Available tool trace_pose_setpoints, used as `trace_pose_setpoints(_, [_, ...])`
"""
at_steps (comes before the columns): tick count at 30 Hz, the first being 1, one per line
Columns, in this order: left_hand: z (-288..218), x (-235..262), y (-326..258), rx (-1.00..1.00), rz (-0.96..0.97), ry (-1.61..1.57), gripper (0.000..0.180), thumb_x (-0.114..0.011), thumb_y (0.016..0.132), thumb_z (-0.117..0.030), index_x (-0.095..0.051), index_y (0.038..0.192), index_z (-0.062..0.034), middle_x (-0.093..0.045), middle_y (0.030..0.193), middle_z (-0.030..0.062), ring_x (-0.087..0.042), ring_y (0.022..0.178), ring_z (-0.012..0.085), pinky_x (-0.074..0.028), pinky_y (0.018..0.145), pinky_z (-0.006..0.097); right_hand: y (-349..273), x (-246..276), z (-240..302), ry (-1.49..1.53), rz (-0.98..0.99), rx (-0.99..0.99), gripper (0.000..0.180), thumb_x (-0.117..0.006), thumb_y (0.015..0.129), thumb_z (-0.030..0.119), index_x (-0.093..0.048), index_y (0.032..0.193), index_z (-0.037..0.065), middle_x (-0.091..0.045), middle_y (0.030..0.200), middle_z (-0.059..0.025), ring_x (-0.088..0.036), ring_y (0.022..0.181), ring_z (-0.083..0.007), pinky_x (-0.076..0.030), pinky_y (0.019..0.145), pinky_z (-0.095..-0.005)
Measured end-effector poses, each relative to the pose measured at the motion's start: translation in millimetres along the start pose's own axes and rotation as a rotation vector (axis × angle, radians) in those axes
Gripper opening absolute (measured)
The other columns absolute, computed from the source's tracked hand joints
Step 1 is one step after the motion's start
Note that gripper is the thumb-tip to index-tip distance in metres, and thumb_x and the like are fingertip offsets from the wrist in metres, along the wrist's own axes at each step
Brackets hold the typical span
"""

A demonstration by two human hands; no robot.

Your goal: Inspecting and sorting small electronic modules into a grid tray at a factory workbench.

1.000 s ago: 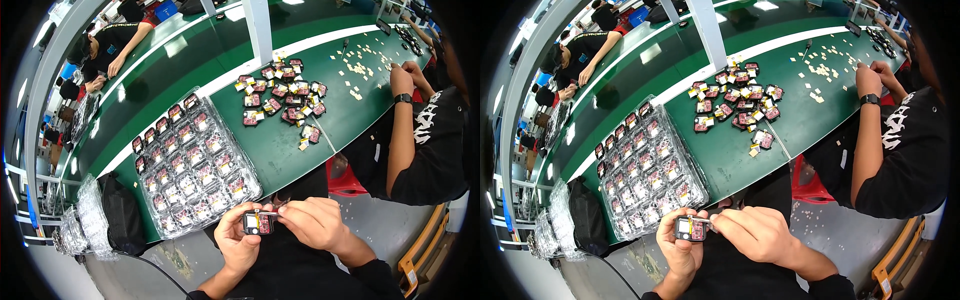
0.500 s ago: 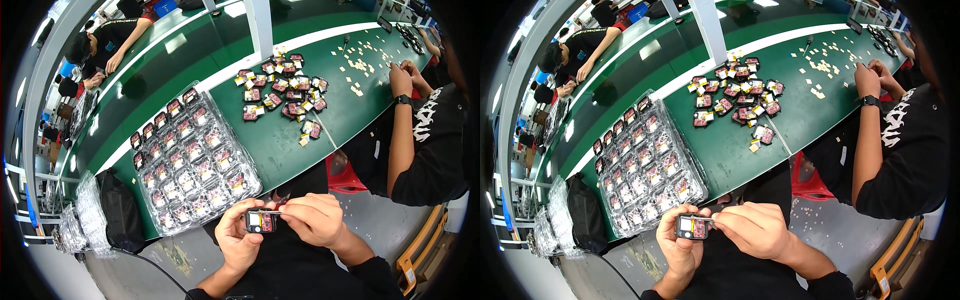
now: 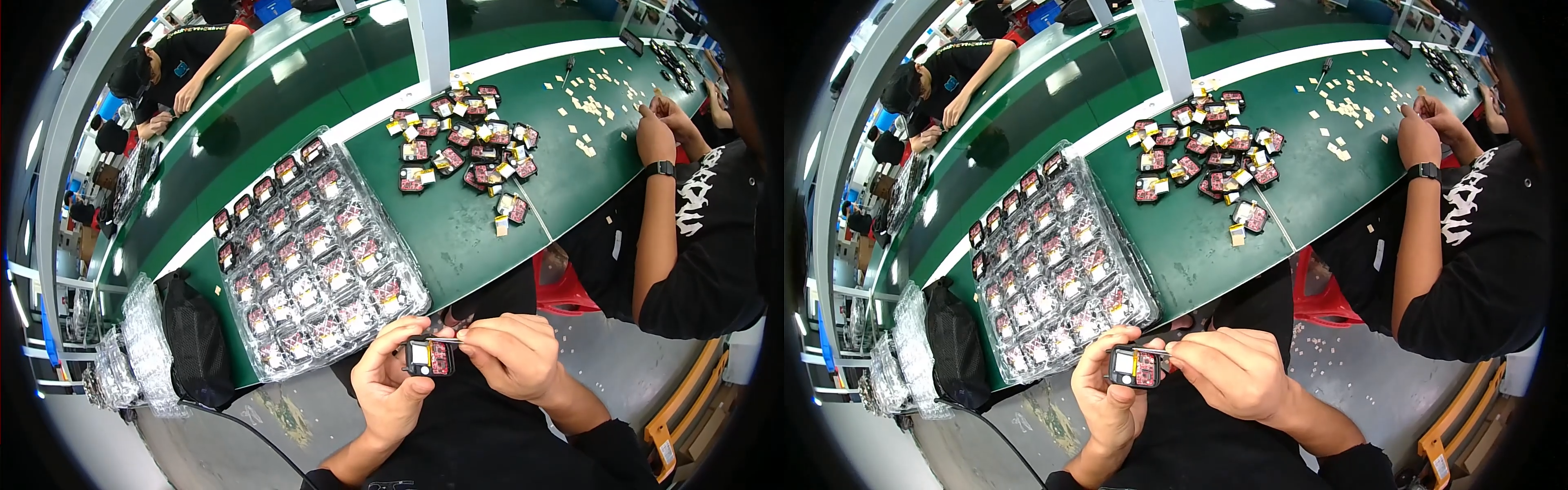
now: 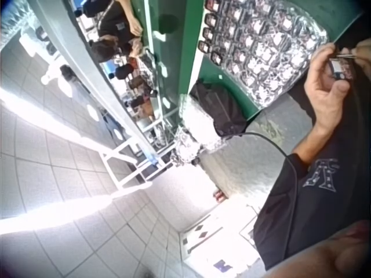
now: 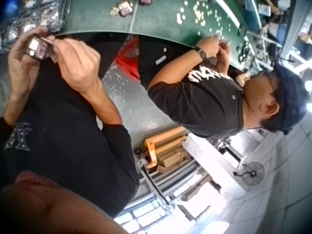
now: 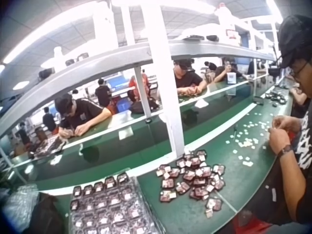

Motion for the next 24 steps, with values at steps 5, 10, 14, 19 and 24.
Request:
trace_pose_setpoints(5, [-6.3,-2.9,-0.2,0.003,-0.036,0.050,0.075,-0.091,0.079,-0.037,-0.059,0.129,0.0084,-0.059,0.133,0.0230,-0.070,0.114,0.0364,-0.061,0.097,0.048,-5.0,0.2,3.6,-0.165,0.011,0.077,0.029,-0.083,0.071,0.001,-0.073,0.098,0.001,-0.071,0.085,-0.0066,-0.062,0.057,-0.0164,-0.048,0.051,-0.0278])
trace_pose_setpoints(10, [-12.1,-4.8,-1.5,-0.006,-0.044,0.058,0.074,-0.092,0.078,-0.036,-0.062,0.128,0.0090,-0.061,0.133,0.0241,-0.070,0.113,0.0372,-0.060,0.098,0.047,-3.7,0.2,5.0,-0.164,0.036,0.082,0.027,-0.081,0.071,0.001,-0.074,0.097,0.001,-0.070,0.084,-0.0060,-0.061,0.056,-0.0148,-0.047,0.050,-0.0271])
trace_pose_setpoints(14, [-19.6,-5.2,0.5,0.016,-0.003,0.078,0.071,-0.091,0.079,-0.032,-0.062,0.129,0.0098,-0.060,0.133,0.0251,-0.070,0.113,0.0381,-0.060,0.098,0.047,-3.6,-5.0,4.4,-0.141,-0.056,0.101,0.023,-0.079,0.073,0.000,-0.073,0.096,0.000,-0.070,0.083,-0.0061,-0.061,0.056,-0.0146,-0.047,0.049,-0.0268])
trace_pose_setpoints(19, [-17.9,-1.2,-0.7,0.015,0.013,0.005,0.064,-0.088,0.083,-0.020,-0.060,0.133,0.0102,-0.057,0.139,0.0253,-0.068,0.118,0.0374,-0.058,0.101,0.046,-5.9,-7.6,5.7,-0.208,-0.059,0.152,0.022,-0.079,0.074,-0.001,-0.074,0.095,-0.001,-0.070,0.083,-0.0069,-0.062,0.057,-0.0148,-0.048,0.049,-0.0267])
trace_pose_setpoints(24, [-18.7,1.5,-0.2,0.014,0.077,0.003,0.061,-0.085,0.085,-0.010,-0.059,0.137,0.0099,-0.053,0.146,0.0246,-0.066,0.123,0.0364,-0.055,0.104,0.043,-3.7,-6.4,7.2,-0.231,-0.016,0.152,0.021,-0.079,0.075,-0.002,-0.074,0.096,-0.001,-0.070,0.083,-0.0069,-0.062,0.056,-0.0151,-0.048,0.049,-0.0267])
Point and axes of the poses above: each hand's wrist, its own y-axis towards the middle knuckle, its own x-axis out of the back of the hand, z = x × y, the point moved 1 cm from there along y, towards the middle knuckle
